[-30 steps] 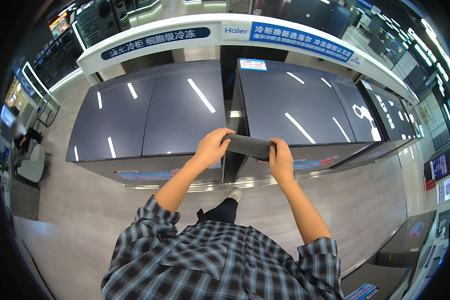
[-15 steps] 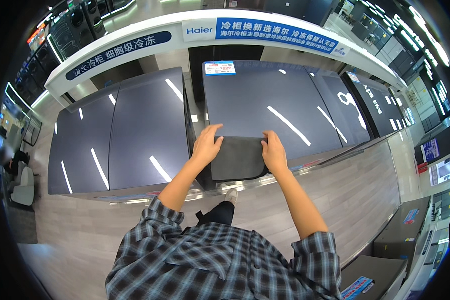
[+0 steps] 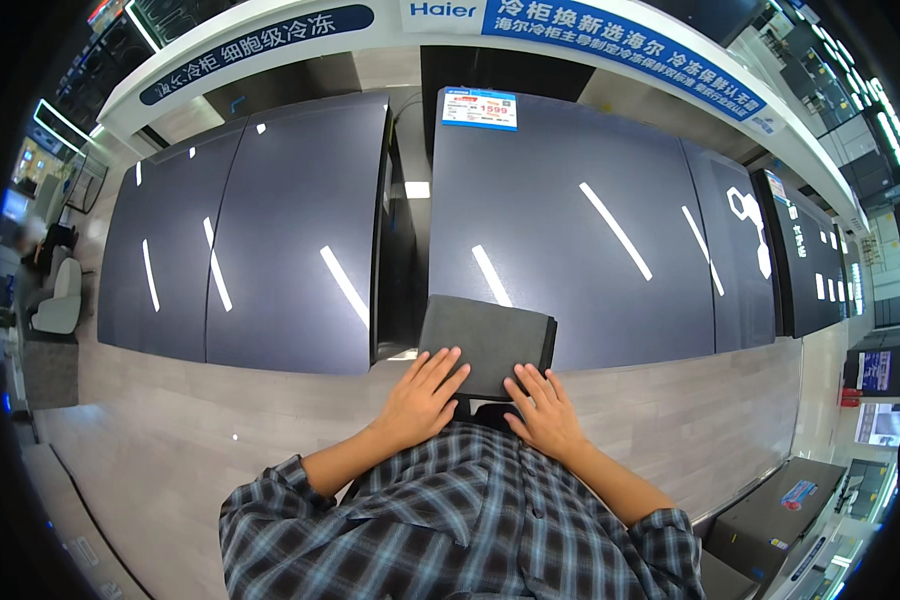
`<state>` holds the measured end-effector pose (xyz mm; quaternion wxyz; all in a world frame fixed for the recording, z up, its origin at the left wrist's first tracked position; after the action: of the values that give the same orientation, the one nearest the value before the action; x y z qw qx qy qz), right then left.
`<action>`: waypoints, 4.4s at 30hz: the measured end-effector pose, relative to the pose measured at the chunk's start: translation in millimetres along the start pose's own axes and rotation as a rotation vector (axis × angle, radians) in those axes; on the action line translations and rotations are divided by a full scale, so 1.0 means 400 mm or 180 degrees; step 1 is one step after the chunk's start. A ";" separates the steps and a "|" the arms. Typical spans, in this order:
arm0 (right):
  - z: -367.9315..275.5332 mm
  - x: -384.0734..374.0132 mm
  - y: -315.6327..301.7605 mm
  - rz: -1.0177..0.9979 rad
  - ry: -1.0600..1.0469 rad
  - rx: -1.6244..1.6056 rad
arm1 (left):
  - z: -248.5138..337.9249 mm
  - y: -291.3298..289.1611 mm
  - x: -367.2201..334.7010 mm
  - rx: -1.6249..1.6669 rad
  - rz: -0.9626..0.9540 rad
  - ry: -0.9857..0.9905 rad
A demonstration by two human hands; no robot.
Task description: The person uses a small gray cloth to wipe the top surfaces of several chest freezers in an appliance store. They move from one unit to the next, rubbing the cloth across the lids in a repetitive motion.
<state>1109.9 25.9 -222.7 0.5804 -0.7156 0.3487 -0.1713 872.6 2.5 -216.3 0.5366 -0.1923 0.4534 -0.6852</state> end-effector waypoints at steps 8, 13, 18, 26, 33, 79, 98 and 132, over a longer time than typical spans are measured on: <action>0.059 -0.095 -0.033 -0.0136 0.0172 -0.0296 | -0.018 0.016 -0.083 -0.0293 -0.0042 -0.0266; 0.143 -0.198 -0.038 0.0028 0.0135 0.0005 | -0.080 0.012 -0.204 -0.0598 0.0058 -0.0341; 0.257 -0.350 -0.010 0.0284 0.0261 0.0189 | -0.165 0.008 -0.356 -0.1140 0.0059 -0.0525; 0.421 -0.604 0.031 0.0540 0.0927 0.0262 | -0.341 0.010 -0.586 -0.1196 0.0595 -0.0834; 0.501 -0.769 0.050 0.0381 0.1473 0.0193 | -0.466 -0.003 -0.731 -0.1225 0.0721 -0.0782; 0.940 -0.614 -0.132 -0.0250 0.1515 0.0495 | -0.229 0.219 -1.073 -0.1237 -0.0016 -0.1528; 0.637 -0.126 -0.075 0.0470 0.0297 0.0276 | 0.102 0.314 -0.569 -0.1438 0.0327 -0.1353; 0.445 0.308 -0.061 0.0834 0.0245 0.1042 | 0.326 0.411 -0.192 -0.1317 0.0887 -0.0397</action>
<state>1318.7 68.6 -266.7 0.6926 -0.5532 0.4282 -0.1760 1089.8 16.2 -268.1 0.6020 -0.2756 0.5721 -0.4841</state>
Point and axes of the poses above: each hand's wrist, its own x-axis away from the middle knuckle, its own y-axis out of the palm, z = x × y, the point moved 3 cm from there along -x, towards the middle knuckle, and after that the axes turned 5 degrees about z, right-handed, at the moved point
